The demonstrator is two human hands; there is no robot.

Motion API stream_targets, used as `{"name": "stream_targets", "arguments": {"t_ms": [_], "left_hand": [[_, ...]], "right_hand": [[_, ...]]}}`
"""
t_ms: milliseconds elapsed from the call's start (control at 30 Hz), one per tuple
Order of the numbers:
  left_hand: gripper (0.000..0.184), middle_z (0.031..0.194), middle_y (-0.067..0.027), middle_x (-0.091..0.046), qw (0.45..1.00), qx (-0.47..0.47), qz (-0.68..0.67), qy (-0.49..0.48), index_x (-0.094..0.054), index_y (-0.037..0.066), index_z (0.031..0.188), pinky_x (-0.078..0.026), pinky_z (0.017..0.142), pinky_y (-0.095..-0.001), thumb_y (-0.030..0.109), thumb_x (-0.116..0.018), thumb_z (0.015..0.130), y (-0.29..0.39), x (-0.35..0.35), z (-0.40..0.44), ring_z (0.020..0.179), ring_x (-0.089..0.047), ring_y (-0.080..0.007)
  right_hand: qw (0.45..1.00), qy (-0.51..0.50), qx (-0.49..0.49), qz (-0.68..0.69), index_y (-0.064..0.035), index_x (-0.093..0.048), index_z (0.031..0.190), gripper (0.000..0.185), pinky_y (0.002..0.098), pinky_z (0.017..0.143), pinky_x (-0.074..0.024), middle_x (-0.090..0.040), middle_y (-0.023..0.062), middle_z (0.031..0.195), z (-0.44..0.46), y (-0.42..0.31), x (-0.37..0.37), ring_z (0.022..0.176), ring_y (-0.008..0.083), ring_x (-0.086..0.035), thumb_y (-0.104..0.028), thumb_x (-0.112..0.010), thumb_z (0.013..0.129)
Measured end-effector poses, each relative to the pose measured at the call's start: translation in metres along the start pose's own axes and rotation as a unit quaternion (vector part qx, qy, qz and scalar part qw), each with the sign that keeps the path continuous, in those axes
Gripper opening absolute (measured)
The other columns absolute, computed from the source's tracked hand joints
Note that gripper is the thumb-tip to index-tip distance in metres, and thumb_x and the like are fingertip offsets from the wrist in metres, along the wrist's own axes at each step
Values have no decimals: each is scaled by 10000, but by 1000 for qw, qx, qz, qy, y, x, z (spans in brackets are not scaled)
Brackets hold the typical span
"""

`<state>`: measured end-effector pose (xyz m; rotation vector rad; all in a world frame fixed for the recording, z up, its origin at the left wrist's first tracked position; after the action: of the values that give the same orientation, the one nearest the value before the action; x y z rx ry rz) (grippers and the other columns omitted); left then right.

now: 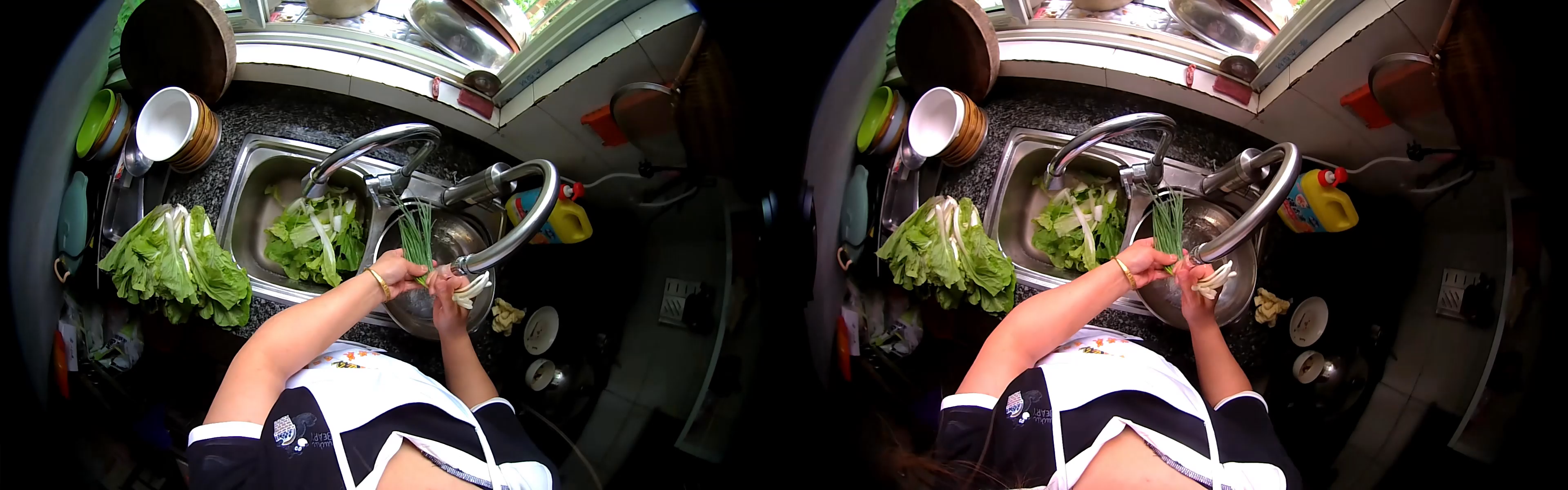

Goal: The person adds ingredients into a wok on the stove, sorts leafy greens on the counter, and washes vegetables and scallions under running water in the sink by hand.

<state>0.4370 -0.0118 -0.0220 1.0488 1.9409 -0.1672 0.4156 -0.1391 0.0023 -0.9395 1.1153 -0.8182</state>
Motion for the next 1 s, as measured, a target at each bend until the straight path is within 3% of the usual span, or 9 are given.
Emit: {"name": "stream_targets", "arguments": {"t_ms": [100, 333, 433, 500, 700, 800, 900, 933, 1000], "left_hand": [[153, 906, -86, -623, 999, -8, 43, 30, -553, 30, 955, -540, 681, -309, 20, -570, 803, -1, 3, 3, 777, -631, -187], [183, 944, -99, -621, 988, 12, 133, 76, -564, 36, 999, -523, 756, -323, 148, -554, 854, 0, 1, 5, 844, -619, -178], [283, 995, -143, -597, 997, 58, -7, 45, -520, 0, 1041, -522, 755, -342, 239, -488, 893, -7, 5, 18, 870, -611, -219], [360, 1031, -177, -570, 992, 96, -70, 35, -481, -30, 1063, -517, 760, -362, 294, -415, 919, -7, -1, 23, 912, -594, -267], [266, 905, -147, -569, 991, 23, -131, 13, -492, -22, 950, -488, 766, -380, 233, -434, 905, 6, -35, 41, 868, -584, -264], [205, 748, -91, -516, 994, 1, -98, 40, -456, -7, 874, -480, 738, -368, 196, -485, 873, 21, -52, 31, 749, -563, -229], [221, 768, -106, -528, 996, -14, -68, 61, -454, -20, 939, -478, 690, -347, 184, -495, 863, 23, -57, 17, 714, -553, -204], [452, 885, -134, -544, 996, -11, 0, 85, -359, -60, 1181, -451, 744, -359, 190, -523, 842, 19, -47, 18, 816, -558, -197], [589, 993, -168, -517, 991, -28, 71, 111, -230, -42, 1270, -419, 802, -369, 196, -540, 830, 16, -38, 8, 904, -535, -214]], "right_hand": [[997, 61, -14, -51, -78, -429, 732, 167, 373, 808, -387, -502, 51, 708, -1, 1, 1, 704, 146, -490, -60, -574, 811], [991, 106, -50, 66, -38, -468, 780, 177, 310, 687, -412, -505, 73, 704, 10, -17, -16, 665, 176, -499, -182, -519, 869], [988, 144, -48, 32, -43, -456, 753, 176, 286, 582, -402, -474, 53, 660, 8, -17, -13, 600, 150, -471, -165, -508, 869], [956, 269, -83, -75, -55, -436, 731, 141, 250, 508, -383, -454, 27, 630, 6, -18, -2, 544, 110, -446, -114, -494, 846], [934, 321, 3, -155, -74, -401, 694, 124, 220, 469, -362, -444, 0, 618, 21, -37, 3, 509, 73, -423, -62, -477, 791], [942, 299, -13, -151, -64, -452, 792, 53, 221, 526, -393, -490, 12, 713, 19, -29, 10, 604, 81, -469, -65, -498, 818], [956, 229, -46, -178, -55, -479, 872, 63, 223, 598, -416, -519, 24, 797, 22, -23, 1, 691, 85, -493, -44, -517, 823], [960, 181, -62, -203, -51, -476, 859, 70, 218, 625, -408, -507, 22, 794, 24, -22, -8, 704, 78, -479, -32, -526, 814], [970, 138, -73, -189, -38, -478, 863, 82, 223, 633, -410, -491, 16, 800, 21, -11, -15, 709, 82, -473, -14, -524, 800]]}}
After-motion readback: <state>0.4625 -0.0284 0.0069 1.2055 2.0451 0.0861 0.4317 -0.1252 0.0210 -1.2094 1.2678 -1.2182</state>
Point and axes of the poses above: each hand's wrist, its own z-axis towards the middle knuckle, its own x-axis out of the back of the hand, y = z × x, the point moved 2 cm from there along z, towards the middle knuckle
